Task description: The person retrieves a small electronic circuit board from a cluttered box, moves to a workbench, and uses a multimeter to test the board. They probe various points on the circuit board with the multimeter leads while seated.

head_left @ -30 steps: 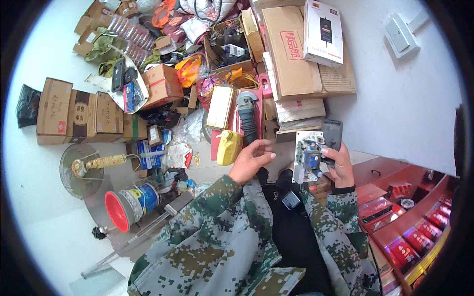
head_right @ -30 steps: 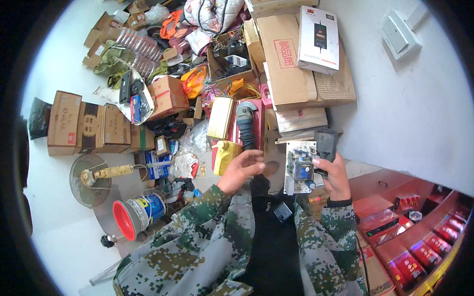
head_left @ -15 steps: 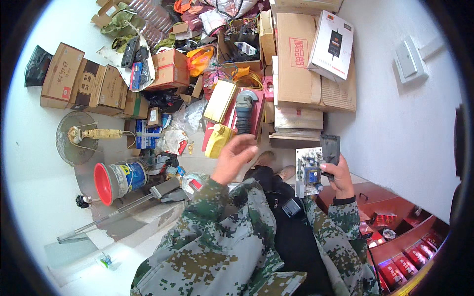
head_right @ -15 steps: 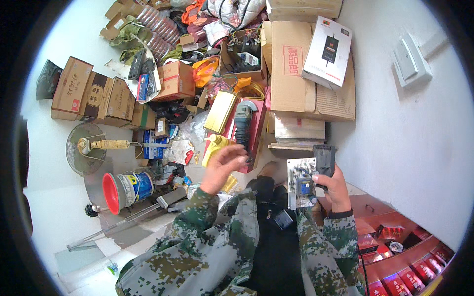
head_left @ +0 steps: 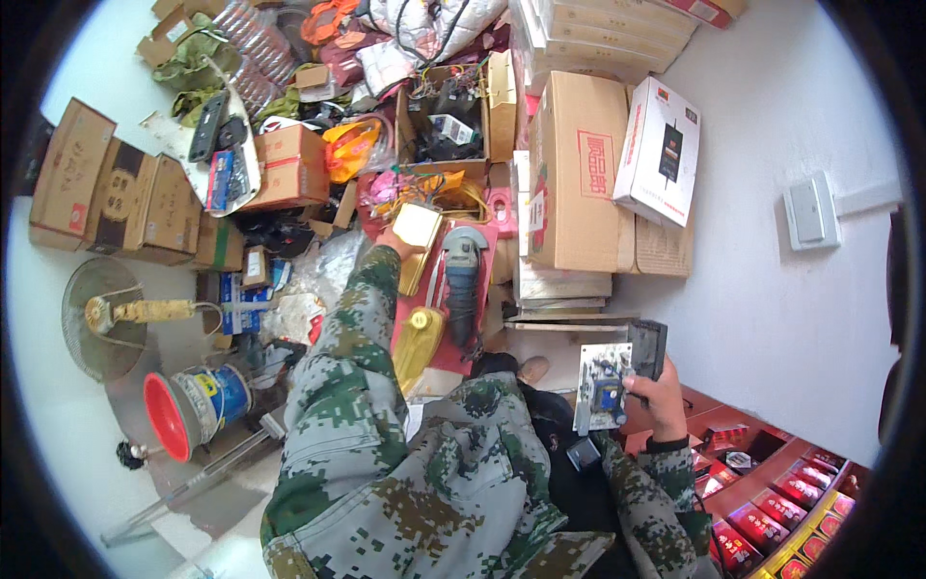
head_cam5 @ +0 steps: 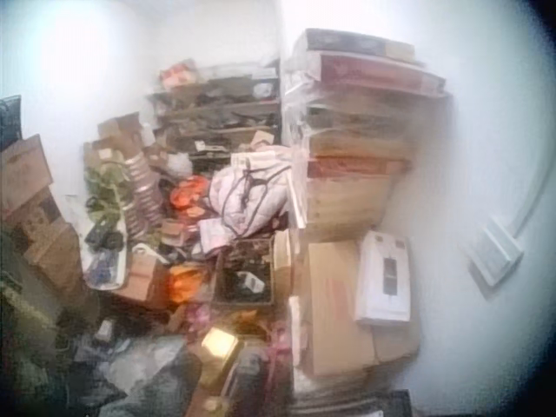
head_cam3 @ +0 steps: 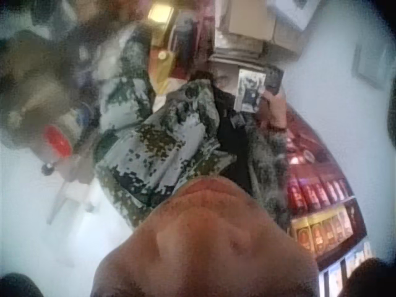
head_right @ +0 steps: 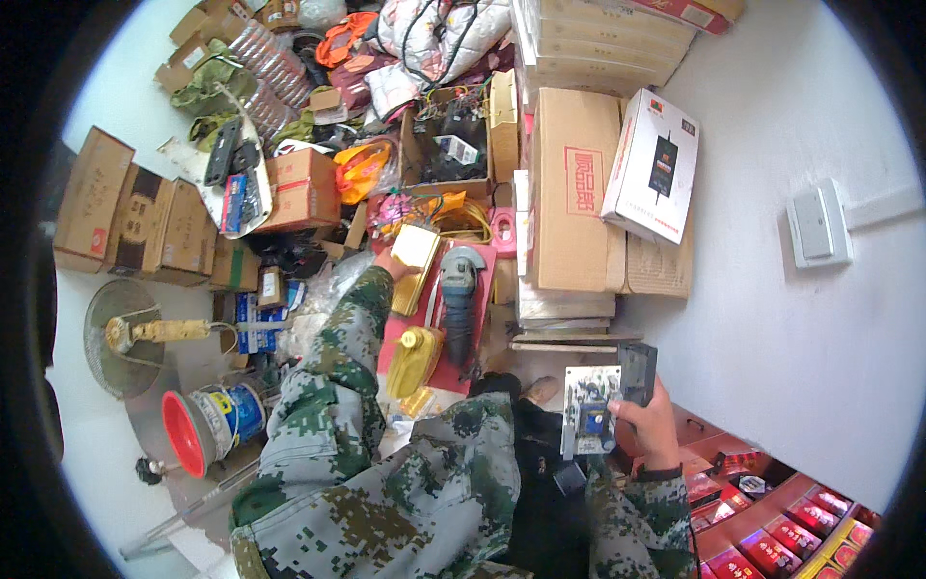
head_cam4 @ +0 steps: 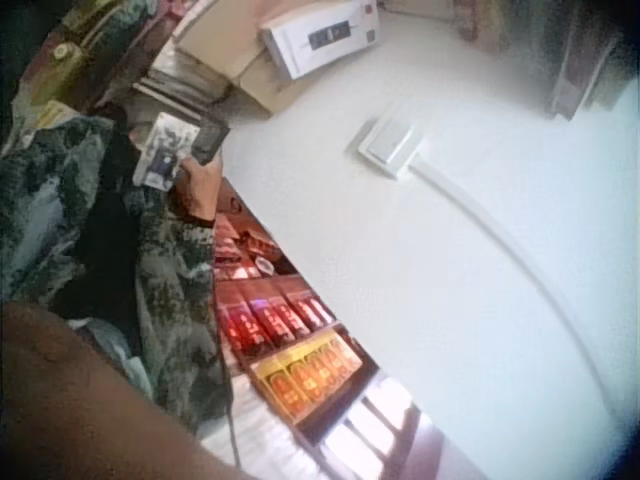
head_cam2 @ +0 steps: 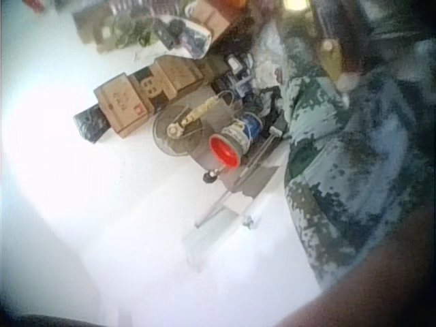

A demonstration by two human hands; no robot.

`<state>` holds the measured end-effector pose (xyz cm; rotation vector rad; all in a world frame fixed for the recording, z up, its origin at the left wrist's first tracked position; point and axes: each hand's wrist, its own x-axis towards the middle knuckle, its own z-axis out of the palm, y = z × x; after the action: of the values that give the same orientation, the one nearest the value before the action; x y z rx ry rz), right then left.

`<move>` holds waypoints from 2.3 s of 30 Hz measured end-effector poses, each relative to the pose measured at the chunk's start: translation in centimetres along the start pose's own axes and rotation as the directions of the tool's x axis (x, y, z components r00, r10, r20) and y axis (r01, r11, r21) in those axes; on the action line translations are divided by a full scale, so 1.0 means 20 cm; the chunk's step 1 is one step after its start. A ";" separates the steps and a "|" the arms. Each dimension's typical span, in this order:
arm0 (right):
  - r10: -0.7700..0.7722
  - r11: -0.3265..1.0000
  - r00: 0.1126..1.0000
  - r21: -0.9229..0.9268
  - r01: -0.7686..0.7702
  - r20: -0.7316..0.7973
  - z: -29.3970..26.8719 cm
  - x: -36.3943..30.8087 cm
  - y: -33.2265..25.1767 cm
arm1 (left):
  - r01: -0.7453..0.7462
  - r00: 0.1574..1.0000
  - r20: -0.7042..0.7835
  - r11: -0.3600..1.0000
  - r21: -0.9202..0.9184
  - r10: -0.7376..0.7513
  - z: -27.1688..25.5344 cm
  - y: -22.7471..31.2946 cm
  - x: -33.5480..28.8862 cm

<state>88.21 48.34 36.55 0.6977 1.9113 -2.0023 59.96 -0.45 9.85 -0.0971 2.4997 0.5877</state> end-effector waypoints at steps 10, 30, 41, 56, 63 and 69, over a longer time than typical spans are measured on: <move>0.157 0.987 0.977 0.052 -0.151 -0.147 0.15 0.02 -0.02 | 0.362 0.925 -0.114 0.932 -0.036 -0.363 0.05 0.19 0.07; 0.159 0.986 0.963 -0.012 -0.165 -0.216 0.25 0.09 -0.06 | -0.387 0.699 -0.714 0.819 -0.425 -0.040 -0.57 0.56 0.94; 0.147 0.986 0.960 0.108 -0.124 -0.239 0.23 0.01 -0.01 | -0.181 0.983 -0.103 0.886 -0.427 0.151 -0.17 0.58 0.91; -0.202 0.979 0.979 -0.002 0.202 0.022 0.15 -0.06 -0.15 | -0.312 0.913 -0.129 0.459 -0.832 0.386 -0.60 0.85 -1.00; -0.320 0.938 0.932 -0.084 0.337 0.168 -0.10 -0.27 -0.29 | -0.313 0.857 -0.075 0.400 -0.861 0.510 -0.37 1.36 -1.56; -0.371 0.877 0.912 -0.256 0.407 0.176 -0.54 -0.71 -0.33 | -0.434 0.673 -0.052 0.337 -0.835 0.738 -0.23 1.82 -1.70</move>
<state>98.38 57.80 49.64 0.1129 2.3450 -1.8573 79.17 28.36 45.91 0.6014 1.6388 1.8676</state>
